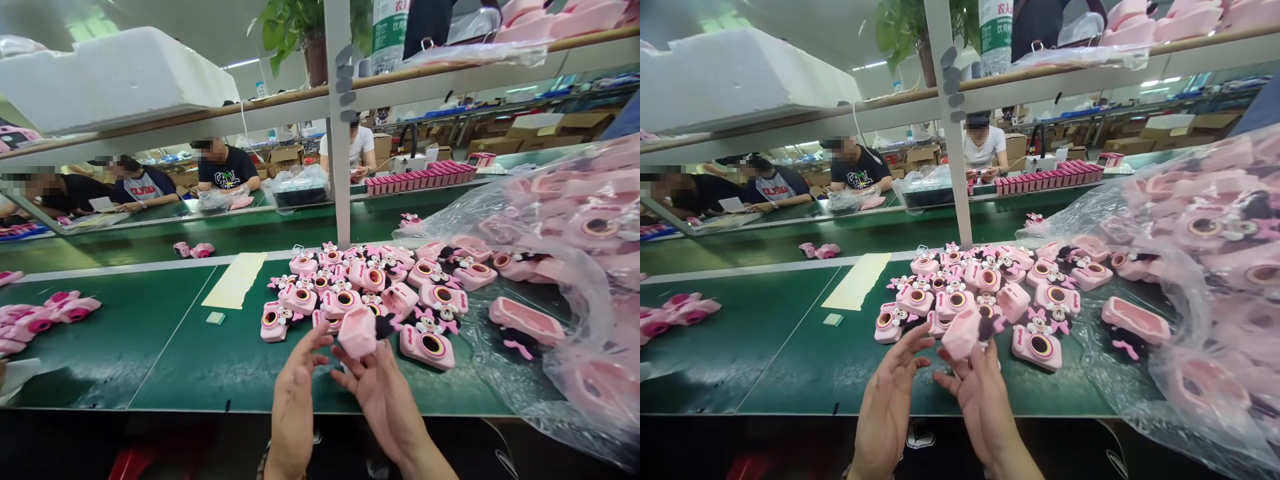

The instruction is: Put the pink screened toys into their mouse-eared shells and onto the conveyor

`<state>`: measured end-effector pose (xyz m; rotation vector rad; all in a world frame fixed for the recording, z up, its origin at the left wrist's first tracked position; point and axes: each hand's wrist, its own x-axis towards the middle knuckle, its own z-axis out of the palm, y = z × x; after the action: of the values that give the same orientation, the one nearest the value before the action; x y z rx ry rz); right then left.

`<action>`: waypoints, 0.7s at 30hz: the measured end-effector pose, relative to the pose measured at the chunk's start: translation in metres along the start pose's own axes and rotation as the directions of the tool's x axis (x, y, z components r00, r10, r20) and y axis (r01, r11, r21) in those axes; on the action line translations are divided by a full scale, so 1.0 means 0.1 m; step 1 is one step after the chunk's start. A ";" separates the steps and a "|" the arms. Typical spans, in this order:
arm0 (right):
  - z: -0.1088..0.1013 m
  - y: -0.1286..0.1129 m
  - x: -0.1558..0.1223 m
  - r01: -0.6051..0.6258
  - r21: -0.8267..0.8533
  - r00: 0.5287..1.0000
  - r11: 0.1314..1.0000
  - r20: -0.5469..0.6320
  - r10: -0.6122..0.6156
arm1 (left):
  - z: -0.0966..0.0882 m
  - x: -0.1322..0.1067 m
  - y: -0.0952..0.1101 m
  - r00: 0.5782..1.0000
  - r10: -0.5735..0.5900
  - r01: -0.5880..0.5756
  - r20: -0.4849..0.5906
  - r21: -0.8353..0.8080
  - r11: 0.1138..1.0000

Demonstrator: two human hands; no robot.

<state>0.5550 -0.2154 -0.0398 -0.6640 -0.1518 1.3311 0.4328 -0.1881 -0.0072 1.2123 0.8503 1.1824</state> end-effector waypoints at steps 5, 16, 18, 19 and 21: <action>-0.02 -0.12 0.19 -0.072 0.058 0.996 0.996 -0.055 0.075 | -0.03 0.18 -0.21 0.983 -0.142 0.141 -0.115 -0.018 0.990; 0.01 -0.11 0.45 -0.160 -0.675 0.934 0.720 0.132 0.331 | -0.11 0.20 -0.34 0.982 -0.187 0.183 0.006 -0.236 0.954; 0.01 -0.04 0.46 -0.032 -0.800 0.963 0.599 0.137 0.234 | -0.16 0.27 -0.32 0.976 -0.191 0.178 -0.106 -0.114 0.977; -0.01 -0.05 0.45 0.026 -0.829 0.972 0.559 0.152 0.180 | -0.20 0.30 -0.31 0.969 -0.179 0.174 -0.172 -0.047 0.984; -0.12 -0.20 0.42 0.139 -0.879 0.986 0.457 0.167 0.023 | -0.31 0.33 -0.33 0.953 -0.137 0.164 -0.269 0.082 0.983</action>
<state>0.5883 -0.1823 -0.0500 -1.4348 -1.0740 1.1627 0.4174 -0.1467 -0.0419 1.0656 1.1952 1.2013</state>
